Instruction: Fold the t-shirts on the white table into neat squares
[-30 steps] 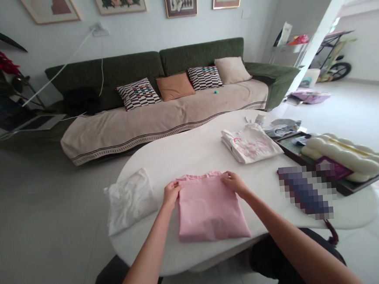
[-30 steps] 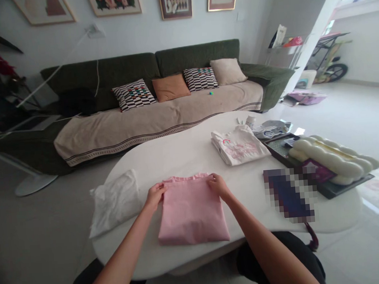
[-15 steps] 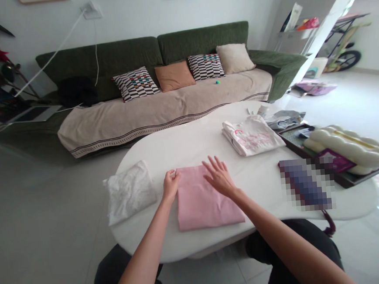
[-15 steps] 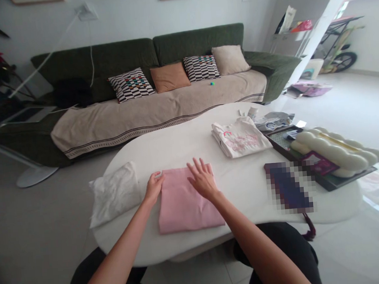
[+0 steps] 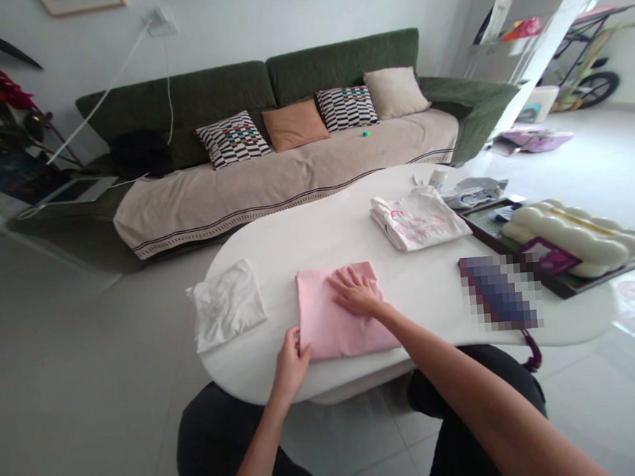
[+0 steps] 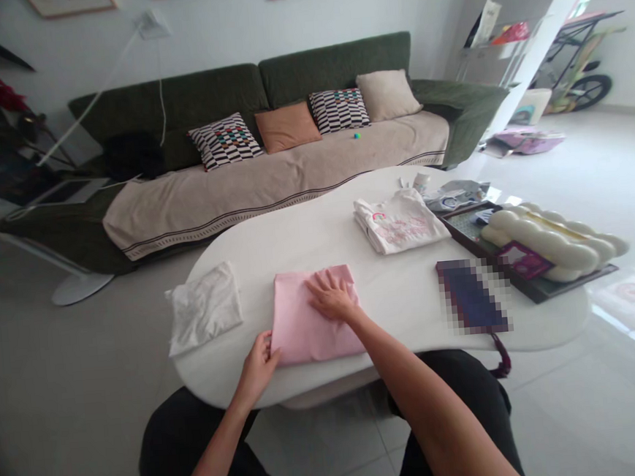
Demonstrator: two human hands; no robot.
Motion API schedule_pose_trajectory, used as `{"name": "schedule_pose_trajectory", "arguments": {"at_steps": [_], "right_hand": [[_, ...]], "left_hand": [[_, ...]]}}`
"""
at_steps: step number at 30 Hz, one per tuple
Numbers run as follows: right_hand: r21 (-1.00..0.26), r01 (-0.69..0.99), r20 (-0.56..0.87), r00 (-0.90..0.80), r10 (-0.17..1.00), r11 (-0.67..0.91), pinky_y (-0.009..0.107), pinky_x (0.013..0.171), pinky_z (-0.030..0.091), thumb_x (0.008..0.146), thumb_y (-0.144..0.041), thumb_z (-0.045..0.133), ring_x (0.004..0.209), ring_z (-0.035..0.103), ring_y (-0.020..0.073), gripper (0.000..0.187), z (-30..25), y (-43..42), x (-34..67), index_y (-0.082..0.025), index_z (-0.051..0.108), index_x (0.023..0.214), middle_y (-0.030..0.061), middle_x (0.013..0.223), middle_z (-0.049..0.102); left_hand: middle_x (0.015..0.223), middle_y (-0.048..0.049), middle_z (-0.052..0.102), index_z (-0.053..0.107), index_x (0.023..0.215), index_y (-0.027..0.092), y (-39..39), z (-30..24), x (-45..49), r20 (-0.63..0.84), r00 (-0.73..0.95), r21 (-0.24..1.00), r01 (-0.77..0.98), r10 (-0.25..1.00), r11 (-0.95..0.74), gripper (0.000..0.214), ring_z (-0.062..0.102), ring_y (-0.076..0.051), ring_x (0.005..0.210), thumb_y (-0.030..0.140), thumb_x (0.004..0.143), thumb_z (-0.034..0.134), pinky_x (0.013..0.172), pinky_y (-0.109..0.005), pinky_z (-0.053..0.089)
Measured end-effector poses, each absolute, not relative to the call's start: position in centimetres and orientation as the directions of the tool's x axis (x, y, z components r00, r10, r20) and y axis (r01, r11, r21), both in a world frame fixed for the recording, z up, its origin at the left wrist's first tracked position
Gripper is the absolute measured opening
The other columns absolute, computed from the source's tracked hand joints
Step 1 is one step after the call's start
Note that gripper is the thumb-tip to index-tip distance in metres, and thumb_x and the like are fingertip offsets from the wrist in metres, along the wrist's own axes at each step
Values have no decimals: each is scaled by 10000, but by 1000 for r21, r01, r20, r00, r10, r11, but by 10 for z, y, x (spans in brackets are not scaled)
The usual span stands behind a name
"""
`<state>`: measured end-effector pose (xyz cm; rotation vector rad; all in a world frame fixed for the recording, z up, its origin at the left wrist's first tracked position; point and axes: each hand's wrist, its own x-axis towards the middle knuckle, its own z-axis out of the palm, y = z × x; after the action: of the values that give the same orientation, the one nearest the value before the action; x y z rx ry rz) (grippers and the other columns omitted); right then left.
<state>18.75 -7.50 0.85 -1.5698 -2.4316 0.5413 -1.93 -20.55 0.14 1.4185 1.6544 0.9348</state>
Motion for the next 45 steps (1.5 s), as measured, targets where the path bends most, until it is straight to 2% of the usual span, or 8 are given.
{"name": "schedule_pose_trajectory", "arguments": {"at_steps": [5,10,16,20,25,32,39,45], "right_hand": [[-729,668,151,-53,987,147,329,867,414,837,-360,394,1039,542,198,449,32,-101,240,-144,457,1226,128,1129,586],[-847,506,-159,54,986,-164,281,645,461,714,-360,543,687,617,171,378,6,-163,285,-136,565,1017,61,735,659],[-916,203,-353,-2,935,-346,225,438,387,607,-419,601,549,574,147,409,-21,-182,280,-134,582,900,18,628,624],[-897,257,-378,-23,926,-360,215,417,323,575,-404,629,460,485,113,362,-11,-171,276,-136,581,813,-17,527,560],[-923,356,-191,-89,977,-148,239,515,359,655,-447,574,538,471,120,285,1,-165,272,-164,540,652,-16,555,509],[-913,407,-68,-48,997,-43,259,582,414,671,-507,547,673,555,174,312,16,-175,265,-201,522,725,25,676,595],[-919,346,-216,-40,976,-189,231,465,336,679,-504,541,469,480,127,373,15,-188,266,-192,489,876,-16,562,595],[-939,239,-258,-7,966,-249,253,489,382,670,-494,550,532,538,154,413,-1,-208,275,-181,462,923,36,663,649]], "left_hand": [[1247,-126,476,447,1214,167,-160,40,10,361,131,505,805,923,-312,391,376,-224,1214,206,826,417,1003,-416,329],[1439,-28,246,392,1292,300,-94,37,71,163,479,213,836,862,-505,425,71,-288,1334,348,872,350,1014,-590,160],[1464,36,171,239,1342,416,-58,-5,99,19,367,324,878,930,-353,493,127,-289,1324,484,859,316,1011,-606,86],[1470,58,137,230,1335,442,-58,-10,99,25,286,375,886,958,-274,476,117,-273,1330,476,865,296,1027,-581,36],[1475,53,110,234,1338,432,-58,-6,101,9,254,383,892,967,-238,473,86,-277,1335,471,869,278,1030,-569,26],[1471,74,122,242,1333,440,-58,-8,103,10,230,356,908,973,-219,460,80,-268,1337,457,874,260,1038,-557,31],[1469,71,135,245,1331,445,-58,-9,103,36,231,362,904,972,-228,456,90,-266,1336,460,875,254,1038,-555,33],[1470,63,133,235,1334,447,-58,-8,103,36,224,363,905,974,-222,458,99,-271,1336,460,876,250,1037,-557,34]]}}
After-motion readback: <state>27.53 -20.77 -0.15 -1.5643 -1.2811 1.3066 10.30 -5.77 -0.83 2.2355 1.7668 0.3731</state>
